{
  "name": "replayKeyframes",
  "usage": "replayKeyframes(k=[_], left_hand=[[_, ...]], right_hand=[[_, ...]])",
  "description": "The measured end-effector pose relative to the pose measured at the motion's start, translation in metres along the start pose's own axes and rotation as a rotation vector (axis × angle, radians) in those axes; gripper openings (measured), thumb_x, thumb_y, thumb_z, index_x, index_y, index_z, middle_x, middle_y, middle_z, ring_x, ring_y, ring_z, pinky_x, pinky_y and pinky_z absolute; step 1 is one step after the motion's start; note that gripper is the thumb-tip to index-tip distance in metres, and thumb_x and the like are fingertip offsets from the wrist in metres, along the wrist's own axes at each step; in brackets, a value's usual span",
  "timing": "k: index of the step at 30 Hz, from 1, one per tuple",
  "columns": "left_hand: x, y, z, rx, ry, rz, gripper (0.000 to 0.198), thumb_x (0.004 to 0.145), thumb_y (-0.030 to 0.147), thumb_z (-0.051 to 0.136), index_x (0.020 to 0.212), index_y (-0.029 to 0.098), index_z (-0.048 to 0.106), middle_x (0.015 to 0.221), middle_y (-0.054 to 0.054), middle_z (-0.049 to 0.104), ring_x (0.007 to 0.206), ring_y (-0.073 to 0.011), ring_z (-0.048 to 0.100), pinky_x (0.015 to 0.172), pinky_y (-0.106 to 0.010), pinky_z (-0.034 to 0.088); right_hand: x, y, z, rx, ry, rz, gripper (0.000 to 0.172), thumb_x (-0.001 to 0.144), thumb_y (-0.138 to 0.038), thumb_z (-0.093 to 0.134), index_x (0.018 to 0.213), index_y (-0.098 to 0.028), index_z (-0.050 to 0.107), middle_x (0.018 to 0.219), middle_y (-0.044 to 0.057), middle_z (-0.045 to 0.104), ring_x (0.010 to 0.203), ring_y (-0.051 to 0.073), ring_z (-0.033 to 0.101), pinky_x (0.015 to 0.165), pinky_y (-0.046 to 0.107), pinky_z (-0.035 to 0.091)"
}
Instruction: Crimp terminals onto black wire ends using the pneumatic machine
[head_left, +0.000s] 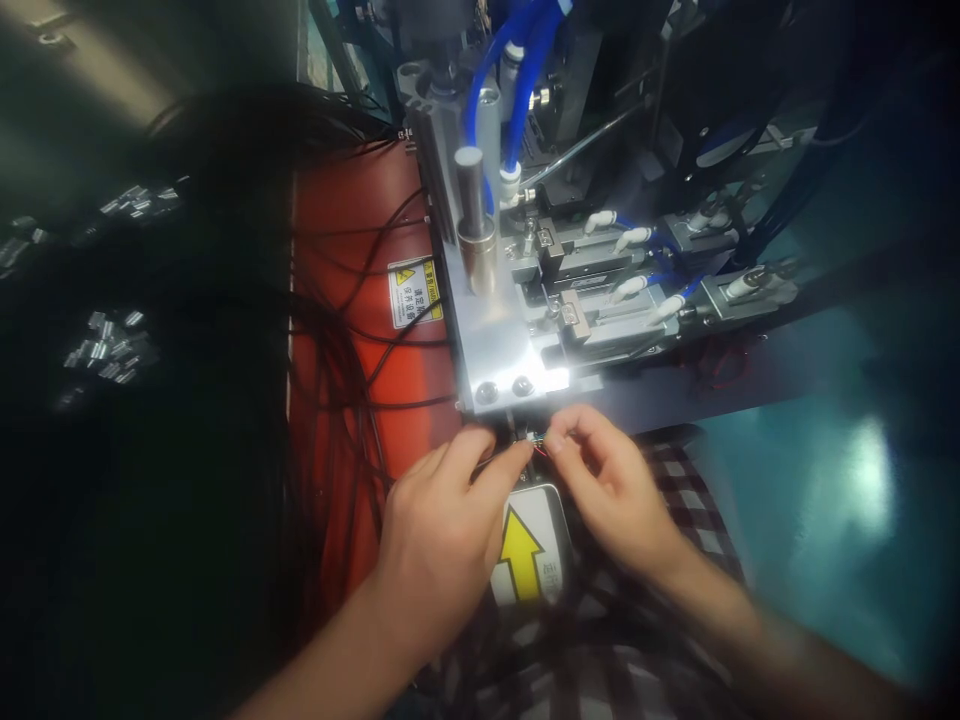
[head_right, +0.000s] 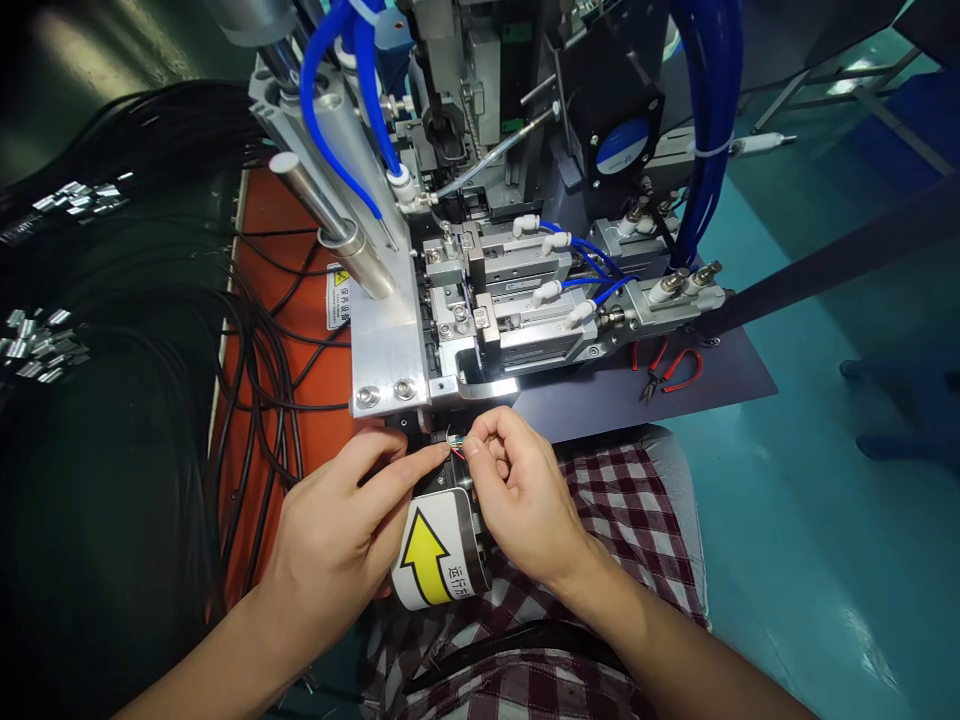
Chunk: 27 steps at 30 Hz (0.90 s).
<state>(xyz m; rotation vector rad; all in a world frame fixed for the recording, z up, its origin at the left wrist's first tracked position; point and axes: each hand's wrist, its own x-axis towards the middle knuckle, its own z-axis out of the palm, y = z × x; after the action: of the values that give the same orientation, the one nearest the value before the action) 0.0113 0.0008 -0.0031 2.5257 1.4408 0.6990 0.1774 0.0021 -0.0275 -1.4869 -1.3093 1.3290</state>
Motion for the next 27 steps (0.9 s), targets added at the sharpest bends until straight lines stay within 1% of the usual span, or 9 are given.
replayKeyframes(k=[4,8,11,13,19,23,25,27], left_hand=[[-0.0007,-0.0002,-0.0002,0.001,-0.001,0.001,0.031,0.086,0.008,0.046,0.102,0.014,0.072,0.081,-0.007,0.063,0.063,-0.0146,0.059,0.054,-0.024,0.048],[-0.0012,-0.0014,0.0002,-0.008,-0.002,-0.001,0.030,0.086,0.008,0.048,0.102,0.014,0.072,0.082,-0.007,0.063,0.064,-0.0153,0.059,0.054,-0.025,0.048],[-0.0007,-0.0012,0.0005,-0.010,-0.009,0.000,0.030,0.086,0.008,0.048,0.104,0.014,0.072,0.082,-0.007,0.063,0.064,-0.0153,0.059,0.054,-0.025,0.048],[-0.0001,-0.0006,0.0004,-0.011,-0.009,0.002,0.030,0.086,0.008,0.048,0.104,0.013,0.072,0.082,-0.007,0.063,0.064,-0.0155,0.060,0.054,-0.025,0.048],[-0.0005,-0.0005,0.0002,-0.009,0.000,0.010,0.029,0.087,0.009,0.048,0.101,0.013,0.073,0.081,-0.007,0.063,0.064,-0.0161,0.060,0.054,-0.026,0.048],[-0.0007,-0.0011,0.0015,-0.002,0.006,0.008,0.030,0.087,0.009,0.047,0.103,0.014,0.072,0.082,-0.007,0.063,0.065,-0.0158,0.060,0.054,-0.025,0.048],[-0.0003,-0.0009,0.0018,0.002,0.002,0.009,0.030,0.087,0.008,0.047,0.103,0.014,0.072,0.082,-0.007,0.063,0.065,-0.0158,0.060,0.054,-0.025,0.049],[0.0001,-0.0007,0.0016,0.005,-0.003,0.011,0.030,0.086,0.008,0.047,0.103,0.014,0.072,0.083,-0.007,0.063,0.064,-0.0159,0.060,0.054,-0.025,0.049]], right_hand=[[0.0004,-0.0020,0.0008,0.032,0.006,0.074,0.013,0.090,-0.028,0.051,0.079,-0.021,0.050,0.064,-0.004,0.046,0.053,0.010,0.041,0.048,0.023,0.034],[0.0026,-0.0039,-0.0037,0.179,-0.071,0.190,0.018,0.089,-0.035,0.054,0.080,-0.020,0.050,0.053,-0.007,0.045,0.049,0.010,0.043,0.049,0.022,0.037],[0.0036,-0.0055,-0.0073,0.228,-0.107,0.229,0.021,0.087,-0.038,0.057,0.080,-0.018,0.053,0.052,-0.007,0.047,0.048,0.009,0.045,0.049,0.022,0.038],[0.0027,-0.0060,-0.0073,0.223,-0.109,0.241,0.022,0.085,-0.038,0.059,0.079,-0.017,0.054,0.052,-0.007,0.046,0.048,0.009,0.044,0.047,0.021,0.037],[-0.0012,-0.0055,0.0001,0.188,-0.022,0.189,0.018,0.086,-0.035,0.056,0.078,-0.019,0.053,0.056,-0.006,0.045,0.048,0.008,0.039,0.044,0.021,0.032],[-0.0001,-0.0040,0.0016,0.132,0.001,0.157,0.017,0.088,-0.032,0.053,0.077,-0.019,0.052,0.058,-0.006,0.043,0.050,0.009,0.038,0.045,0.022,0.031],[0.0001,-0.0023,0.0018,0.082,0.007,0.115,0.016,0.088,-0.030,0.052,0.077,-0.019,0.051,0.061,-0.005,0.044,0.052,0.009,0.039,0.048,0.023,0.033],[-0.0003,-0.0001,0.0024,-0.014,0.040,0.021,0.014,0.088,-0.027,0.051,0.077,-0.019,0.051,0.065,-0.004,0.046,0.056,0.010,0.042,0.052,0.024,0.036]])
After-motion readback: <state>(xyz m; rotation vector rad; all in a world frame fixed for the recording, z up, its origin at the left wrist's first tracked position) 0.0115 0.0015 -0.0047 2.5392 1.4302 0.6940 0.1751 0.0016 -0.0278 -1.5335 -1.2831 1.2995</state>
